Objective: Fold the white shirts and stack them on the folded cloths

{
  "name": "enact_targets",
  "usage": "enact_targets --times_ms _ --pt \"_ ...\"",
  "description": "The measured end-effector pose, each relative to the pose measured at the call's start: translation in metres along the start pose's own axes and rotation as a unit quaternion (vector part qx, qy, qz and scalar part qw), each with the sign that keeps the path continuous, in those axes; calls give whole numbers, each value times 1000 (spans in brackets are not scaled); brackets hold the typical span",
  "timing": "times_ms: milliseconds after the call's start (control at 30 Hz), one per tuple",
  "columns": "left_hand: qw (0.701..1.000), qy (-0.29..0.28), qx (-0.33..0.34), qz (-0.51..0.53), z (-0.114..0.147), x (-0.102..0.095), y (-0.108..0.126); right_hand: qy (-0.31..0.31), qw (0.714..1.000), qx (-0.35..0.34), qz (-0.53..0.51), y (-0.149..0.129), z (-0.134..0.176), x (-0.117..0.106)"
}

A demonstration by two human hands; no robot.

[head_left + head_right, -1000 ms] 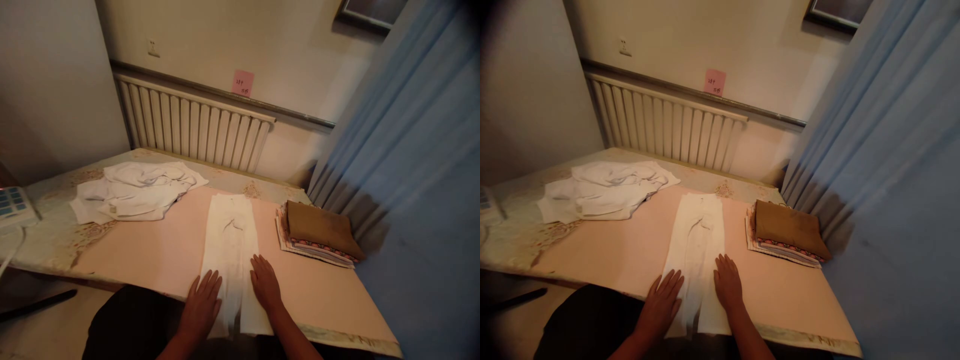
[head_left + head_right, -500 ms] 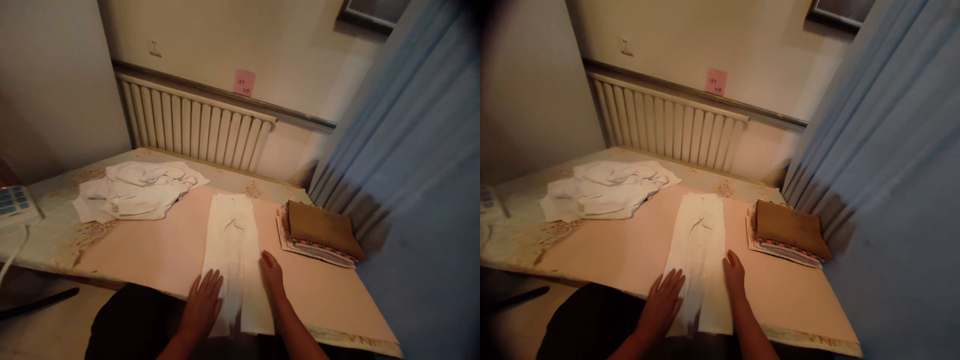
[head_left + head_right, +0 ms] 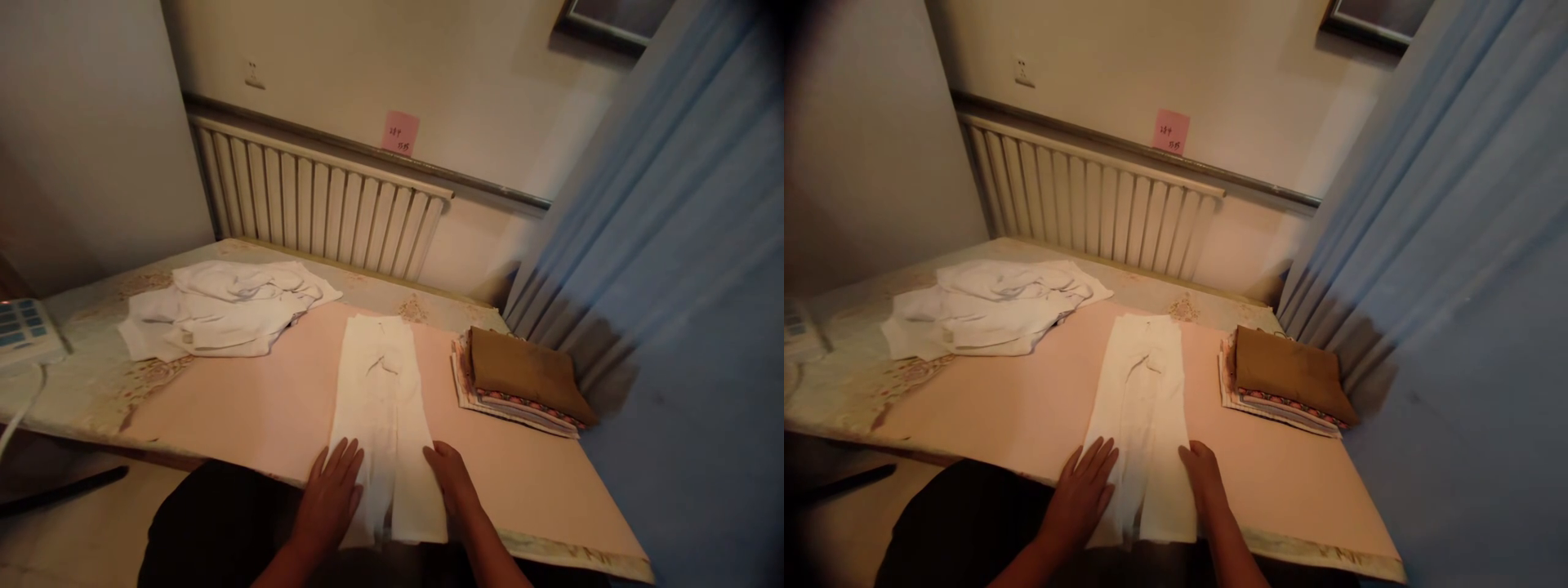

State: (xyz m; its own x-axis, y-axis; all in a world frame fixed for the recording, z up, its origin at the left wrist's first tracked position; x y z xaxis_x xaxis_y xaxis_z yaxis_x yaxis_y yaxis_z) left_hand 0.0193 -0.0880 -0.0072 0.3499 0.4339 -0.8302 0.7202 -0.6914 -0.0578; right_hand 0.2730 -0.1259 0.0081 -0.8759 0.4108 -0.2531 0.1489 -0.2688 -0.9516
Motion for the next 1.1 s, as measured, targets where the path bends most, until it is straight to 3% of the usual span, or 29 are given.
enact_targets --times_ms 100,400,533,733,900,1100 --pt "1000 -5 1 17 1 1 -2 -29 999 5 12 3 15 -1" --pt "994 -28 20 108 8 -14 -22 -23 999 23 -41 28 51 0" --pt "990 -69 53 112 13 -22 -32 -53 993 42 -93 34 66 3" --pt "988 -117 78 68 16 -17 -43 -95 948 129 -274 24 101 14" --pt "994 -84 66 37 12 -6 -47 -70 896 179 -400 30 121 29" --pt "992 -98 60 54 13 -9 -46 -74 861 222 -451 43 129 46"
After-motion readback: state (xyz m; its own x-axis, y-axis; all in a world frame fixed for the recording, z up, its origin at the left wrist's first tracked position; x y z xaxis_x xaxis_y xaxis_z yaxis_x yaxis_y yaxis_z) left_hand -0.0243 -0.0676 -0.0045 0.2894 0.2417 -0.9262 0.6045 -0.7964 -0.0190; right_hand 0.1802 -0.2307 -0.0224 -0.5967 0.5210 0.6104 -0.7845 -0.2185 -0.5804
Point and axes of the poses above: each hand's wrist, its own z-axis away from the middle knuckle, its own x-axis out of the palm, y = z × x, the point moved 3 cm from there along -z, towards the middle knuckle, and after that the axes turned 1 degree about -z, right-handed, at the moved point
